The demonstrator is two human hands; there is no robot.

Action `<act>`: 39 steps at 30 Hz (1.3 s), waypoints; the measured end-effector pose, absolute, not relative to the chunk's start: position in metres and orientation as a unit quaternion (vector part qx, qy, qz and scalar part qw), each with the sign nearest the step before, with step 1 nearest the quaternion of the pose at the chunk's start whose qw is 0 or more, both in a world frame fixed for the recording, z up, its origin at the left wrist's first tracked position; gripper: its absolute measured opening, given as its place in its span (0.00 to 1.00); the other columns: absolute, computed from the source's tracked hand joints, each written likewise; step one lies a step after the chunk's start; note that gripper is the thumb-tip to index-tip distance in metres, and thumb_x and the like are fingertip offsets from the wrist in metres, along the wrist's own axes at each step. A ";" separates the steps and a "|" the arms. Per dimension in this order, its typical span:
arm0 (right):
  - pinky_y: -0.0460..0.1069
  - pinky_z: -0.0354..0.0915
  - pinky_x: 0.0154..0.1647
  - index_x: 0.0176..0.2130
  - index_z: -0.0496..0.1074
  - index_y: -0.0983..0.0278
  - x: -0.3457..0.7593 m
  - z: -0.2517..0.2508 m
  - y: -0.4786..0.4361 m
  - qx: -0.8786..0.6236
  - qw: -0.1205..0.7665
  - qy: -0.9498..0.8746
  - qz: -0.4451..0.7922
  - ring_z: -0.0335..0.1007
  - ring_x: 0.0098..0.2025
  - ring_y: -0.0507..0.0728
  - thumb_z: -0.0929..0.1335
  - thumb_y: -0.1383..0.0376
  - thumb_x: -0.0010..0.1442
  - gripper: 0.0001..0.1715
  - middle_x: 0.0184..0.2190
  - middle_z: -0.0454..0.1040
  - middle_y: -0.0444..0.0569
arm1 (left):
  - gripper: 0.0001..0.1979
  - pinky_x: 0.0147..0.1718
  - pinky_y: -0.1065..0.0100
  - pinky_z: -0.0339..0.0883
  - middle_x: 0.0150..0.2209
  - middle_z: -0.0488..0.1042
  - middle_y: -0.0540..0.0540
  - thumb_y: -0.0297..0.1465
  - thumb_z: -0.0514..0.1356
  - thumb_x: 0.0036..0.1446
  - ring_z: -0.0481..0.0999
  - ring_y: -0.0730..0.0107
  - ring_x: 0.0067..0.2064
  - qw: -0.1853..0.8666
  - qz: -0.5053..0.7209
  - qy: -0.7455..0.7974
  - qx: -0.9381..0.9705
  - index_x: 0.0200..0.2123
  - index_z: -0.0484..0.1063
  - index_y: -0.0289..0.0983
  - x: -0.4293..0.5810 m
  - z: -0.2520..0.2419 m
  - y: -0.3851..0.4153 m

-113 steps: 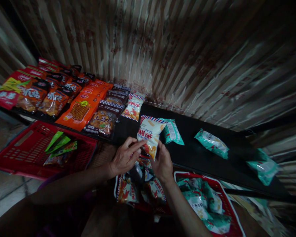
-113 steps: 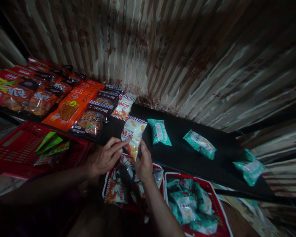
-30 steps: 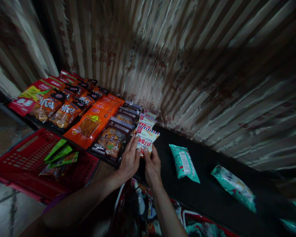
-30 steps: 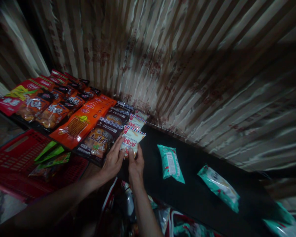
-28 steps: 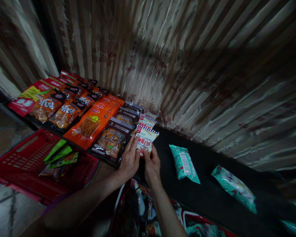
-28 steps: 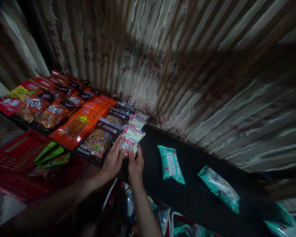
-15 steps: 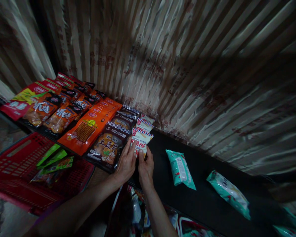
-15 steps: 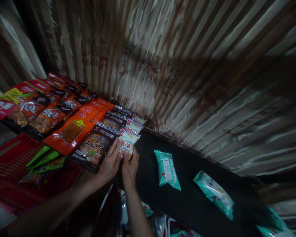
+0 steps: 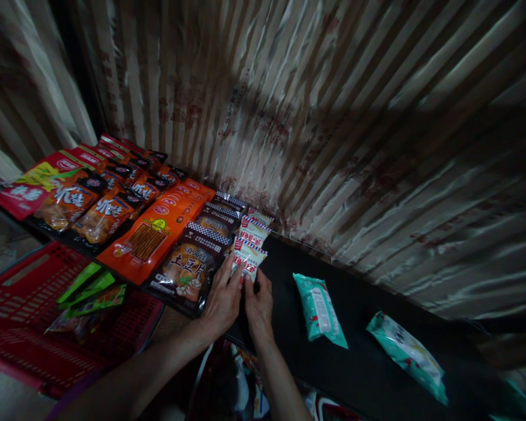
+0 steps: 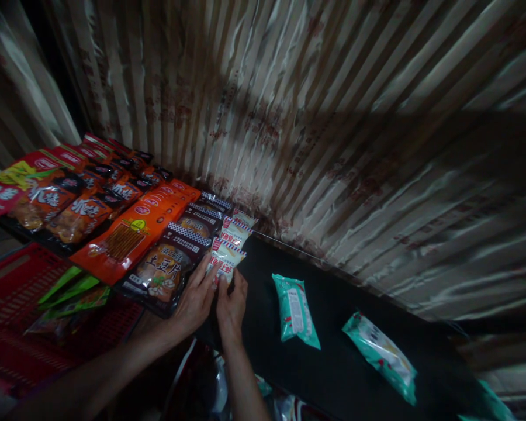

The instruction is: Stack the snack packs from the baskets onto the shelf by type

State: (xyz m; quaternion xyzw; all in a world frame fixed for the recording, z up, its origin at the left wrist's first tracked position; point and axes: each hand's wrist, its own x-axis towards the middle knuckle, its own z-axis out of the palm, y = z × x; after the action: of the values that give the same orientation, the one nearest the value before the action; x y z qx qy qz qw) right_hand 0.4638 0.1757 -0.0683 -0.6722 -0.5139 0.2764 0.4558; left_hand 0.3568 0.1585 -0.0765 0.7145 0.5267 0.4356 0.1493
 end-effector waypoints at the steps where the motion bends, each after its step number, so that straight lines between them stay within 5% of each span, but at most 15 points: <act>1: 0.57 0.57 0.57 0.52 0.69 0.64 0.464 -0.067 0.176 -0.673 0.461 -0.506 0.281 0.63 0.54 0.63 0.66 0.47 0.52 0.34 0.51 0.69 0.57 | 0.25 0.61 0.50 0.53 0.67 0.45 0.35 0.24 0.44 0.62 0.44 0.59 0.68 0.145 0.434 0.528 0.715 0.63 0.52 0.33 0.357 -0.076 0.158; 15: 0.53 0.59 0.57 0.57 0.63 0.63 0.482 -0.051 0.252 -0.640 0.549 -0.400 0.360 0.62 0.58 0.60 0.68 0.46 0.50 0.41 0.58 0.65 0.53 | 0.28 0.60 0.48 0.53 0.67 0.43 0.34 0.24 0.49 0.58 0.43 0.54 0.67 0.114 0.399 0.565 0.713 0.63 0.51 0.33 0.365 -0.076 0.154; 22: 0.51 0.68 0.46 0.53 0.68 0.61 0.490 -0.045 0.295 -0.583 0.561 -0.387 0.442 0.69 0.52 0.60 0.70 0.47 0.48 0.37 0.52 0.72 0.51 | 0.29 0.59 0.48 0.54 0.67 0.43 0.34 0.25 0.49 0.59 0.43 0.54 0.67 0.098 0.402 0.573 0.708 0.64 0.49 0.34 0.365 -0.073 0.156; 27: 0.50 0.68 0.47 0.56 0.65 0.61 0.494 -0.048 0.310 -0.562 0.581 -0.368 0.460 0.71 0.50 0.57 0.72 0.50 0.46 0.41 0.52 0.73 0.49 | 0.27 0.57 0.50 0.57 0.66 0.46 0.33 0.27 0.50 0.59 0.48 0.52 0.66 0.099 0.392 0.581 0.706 0.63 0.52 0.32 0.366 -0.073 0.160; 39: 0.52 0.69 0.44 0.50 0.71 0.63 0.487 -0.046 0.316 -0.556 0.567 -0.399 0.458 0.74 0.44 0.59 0.72 0.53 0.45 0.33 0.42 0.79 0.49 | 0.28 0.57 0.51 0.58 0.66 0.48 0.34 0.28 0.50 0.60 0.51 0.53 0.66 0.087 0.393 0.593 0.697 0.63 0.50 0.34 0.370 -0.077 0.164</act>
State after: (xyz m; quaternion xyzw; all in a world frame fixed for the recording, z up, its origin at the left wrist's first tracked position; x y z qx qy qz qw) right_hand 0.4870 0.3159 -0.0460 -0.5564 -0.3989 0.4577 0.5674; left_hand 0.3695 0.1642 -0.0769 0.6971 0.5932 0.3931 0.0871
